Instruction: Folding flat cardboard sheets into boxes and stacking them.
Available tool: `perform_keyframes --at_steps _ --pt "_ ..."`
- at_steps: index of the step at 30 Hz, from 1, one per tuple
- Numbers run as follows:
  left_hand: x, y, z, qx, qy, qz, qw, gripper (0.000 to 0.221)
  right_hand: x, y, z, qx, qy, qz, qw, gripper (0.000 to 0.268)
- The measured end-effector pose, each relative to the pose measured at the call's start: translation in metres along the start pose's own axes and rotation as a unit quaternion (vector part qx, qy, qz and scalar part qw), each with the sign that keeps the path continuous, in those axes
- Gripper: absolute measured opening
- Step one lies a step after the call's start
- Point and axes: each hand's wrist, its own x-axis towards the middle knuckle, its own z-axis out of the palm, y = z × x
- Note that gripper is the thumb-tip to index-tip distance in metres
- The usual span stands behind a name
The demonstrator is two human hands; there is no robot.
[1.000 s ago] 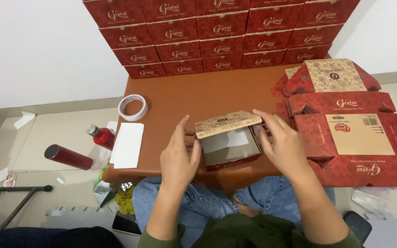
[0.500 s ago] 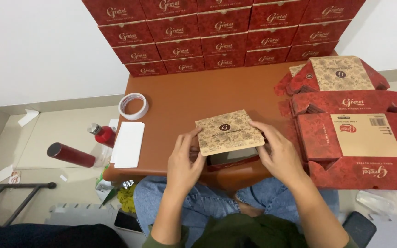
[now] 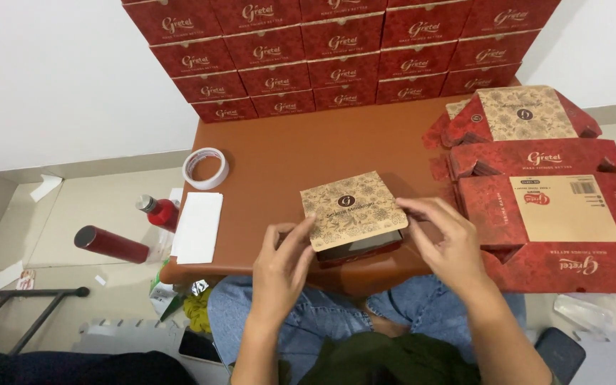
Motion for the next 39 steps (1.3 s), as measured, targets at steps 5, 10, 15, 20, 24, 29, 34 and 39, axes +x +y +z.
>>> perform_keyframes --at_steps 5,10,15,20,24,29,34,39 --pt "-0.001 0.001 0.003 0.022 0.03 0.014 0.999 0.041 0.0 -0.024 0.003 -0.029 0.017 0.008 0.999 0.039" --pt "-0.004 -0.008 0.008 0.104 0.015 0.019 0.994 0.038 -0.007 -0.019 0.007 -0.063 0.007 0.012 0.998 0.037" --pt "-0.013 -0.011 0.008 0.015 0.01 0.02 1.0 0.044 -0.01 -0.029 0.001 -0.022 0.017 0.035 0.999 0.027" --pt "-0.016 -0.006 0.012 -0.009 0.045 0.046 0.998 0.037 -0.017 -0.021 0.005 -0.037 -0.002 0.041 0.998 0.032" --pt "-0.016 -0.02 0.024 0.002 0.075 0.053 0.996 0.026 -0.017 -0.019 0.011 -0.007 0.033 0.02 0.999 0.023" --pt "-0.012 -0.036 0.035 0.009 0.109 0.077 0.991 0.028 -0.015 -0.022 0.014 0.053 0.062 0.064 0.995 0.024" --pt "-0.011 -0.049 0.051 0.043 0.157 0.146 0.976 0.025 -0.013 -0.014 0.019 0.031 0.092 0.042 0.994 0.024" --pt "-0.006 -0.031 0.041 0.118 0.156 0.203 0.959 0.016 -0.01 -0.026 0.01 0.023 0.083 0.052 0.995 0.019"
